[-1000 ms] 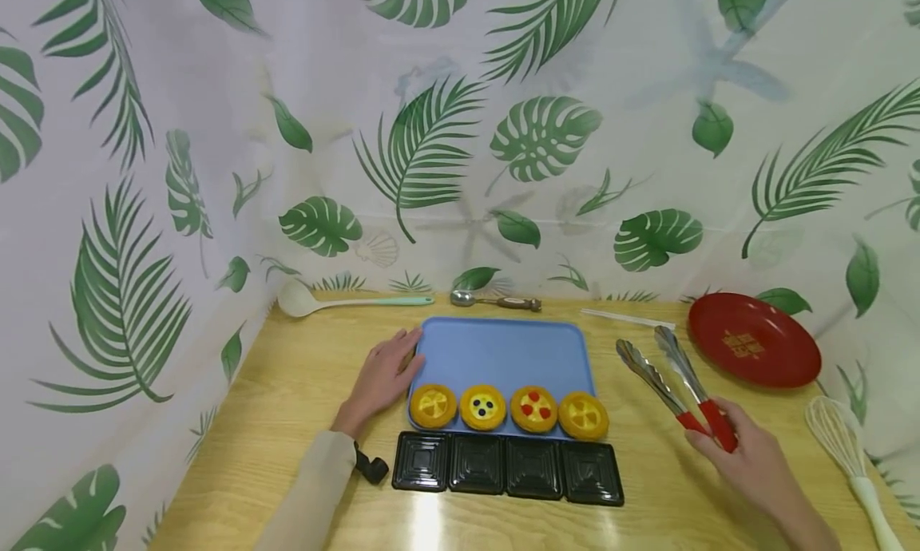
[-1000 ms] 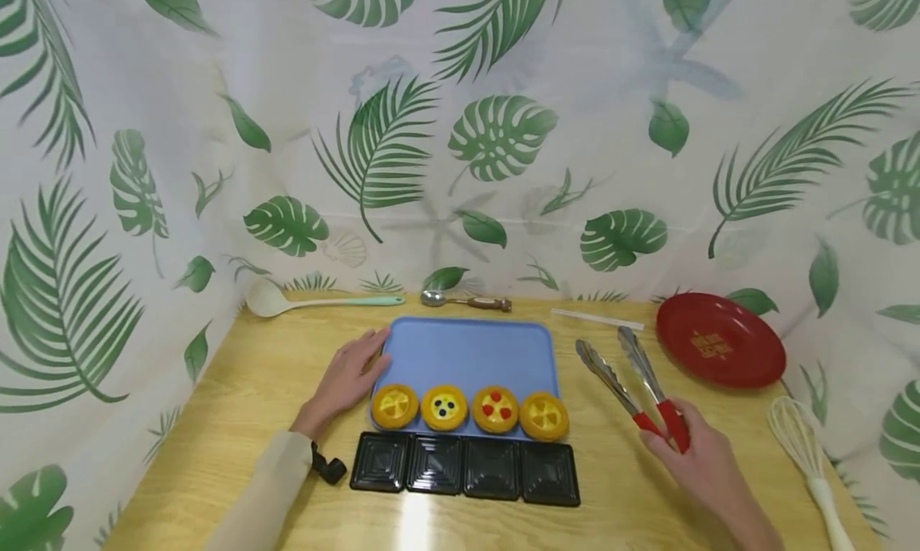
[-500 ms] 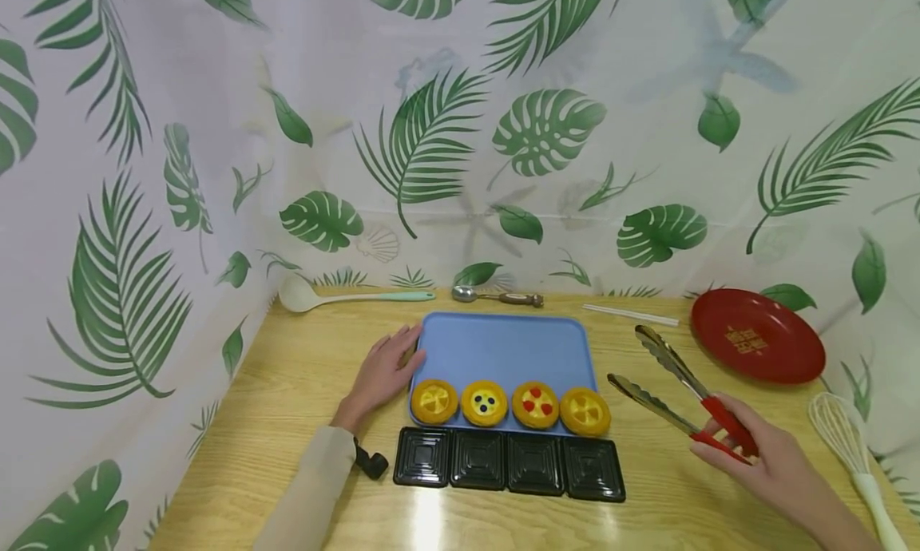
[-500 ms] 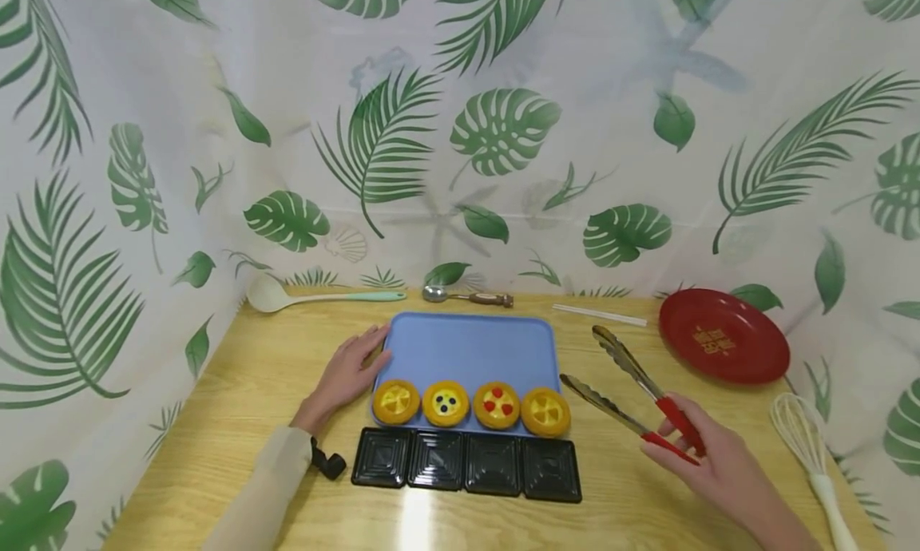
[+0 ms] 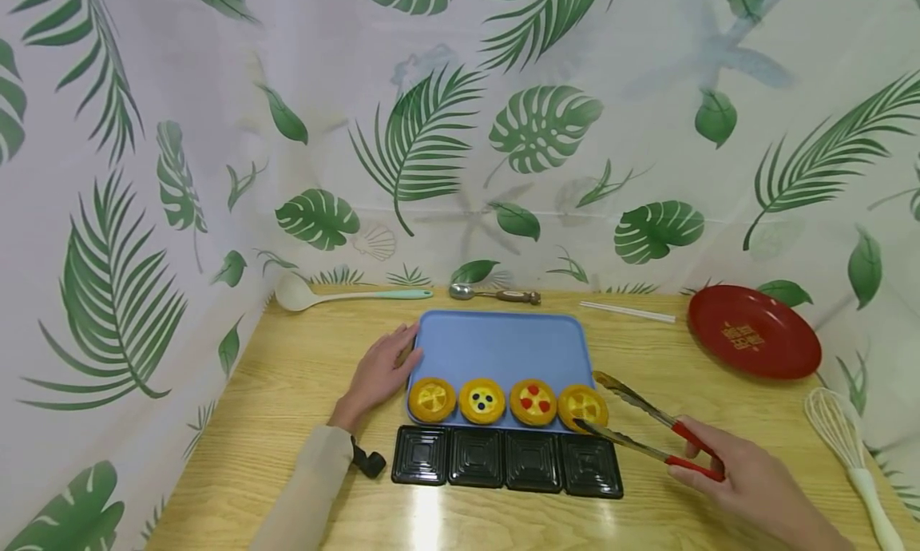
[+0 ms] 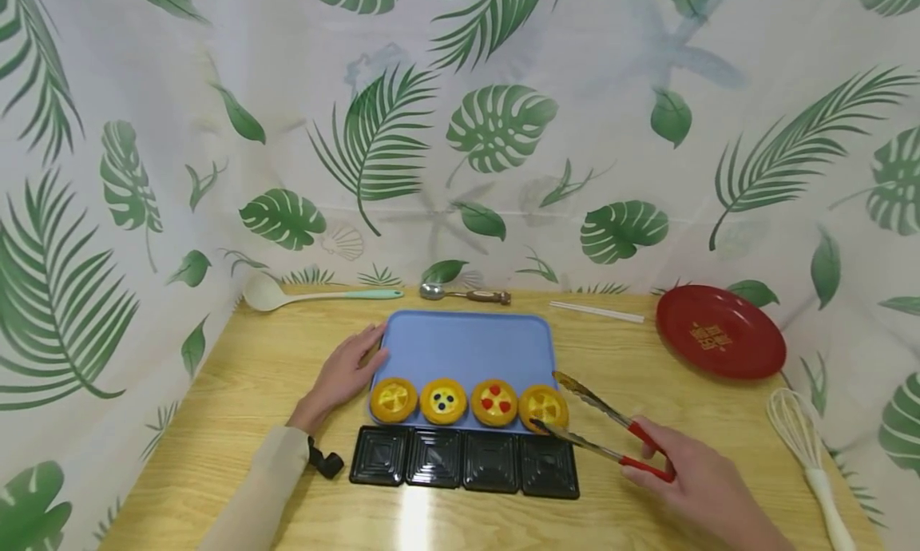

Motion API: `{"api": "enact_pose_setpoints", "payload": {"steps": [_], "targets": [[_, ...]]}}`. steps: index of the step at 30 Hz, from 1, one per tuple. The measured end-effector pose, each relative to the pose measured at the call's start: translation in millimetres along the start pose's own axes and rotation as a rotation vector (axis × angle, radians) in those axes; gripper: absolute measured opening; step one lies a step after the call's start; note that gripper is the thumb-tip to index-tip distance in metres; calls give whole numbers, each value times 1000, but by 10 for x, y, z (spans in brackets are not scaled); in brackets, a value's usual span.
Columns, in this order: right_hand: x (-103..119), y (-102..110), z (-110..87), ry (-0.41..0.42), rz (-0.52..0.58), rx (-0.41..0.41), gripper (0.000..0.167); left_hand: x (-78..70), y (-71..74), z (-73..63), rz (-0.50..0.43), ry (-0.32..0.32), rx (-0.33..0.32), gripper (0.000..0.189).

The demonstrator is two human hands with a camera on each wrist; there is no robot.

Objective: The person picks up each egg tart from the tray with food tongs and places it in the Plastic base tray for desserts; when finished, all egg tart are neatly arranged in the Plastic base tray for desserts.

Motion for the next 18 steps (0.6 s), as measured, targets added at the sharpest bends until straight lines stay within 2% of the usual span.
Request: {"api": "enact_pose_setpoints", "payload": {"steps": [7, 14, 18], "targets": [[35, -71, 25, -5, -50, 31, 64, 1, -2, 9, -2, -6, -9, 59], [6, -92, 43, 17, -108, 9, 64, 5, -8, 13, -8, 0, -7, 59], [-10, -110, 69, -18, -116, 35, 66, 17, -7, 11, -4, 2, -10, 59]]}}
Point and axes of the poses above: each hand's wrist, its own z-axis towards the middle knuckle, its own y-axis out of the back of the hand, x = y × z, the point moved 5 cm from there along z, towards the middle knuckle, and after that the axes turned 1 degree about -z, right-handed, at the moved point
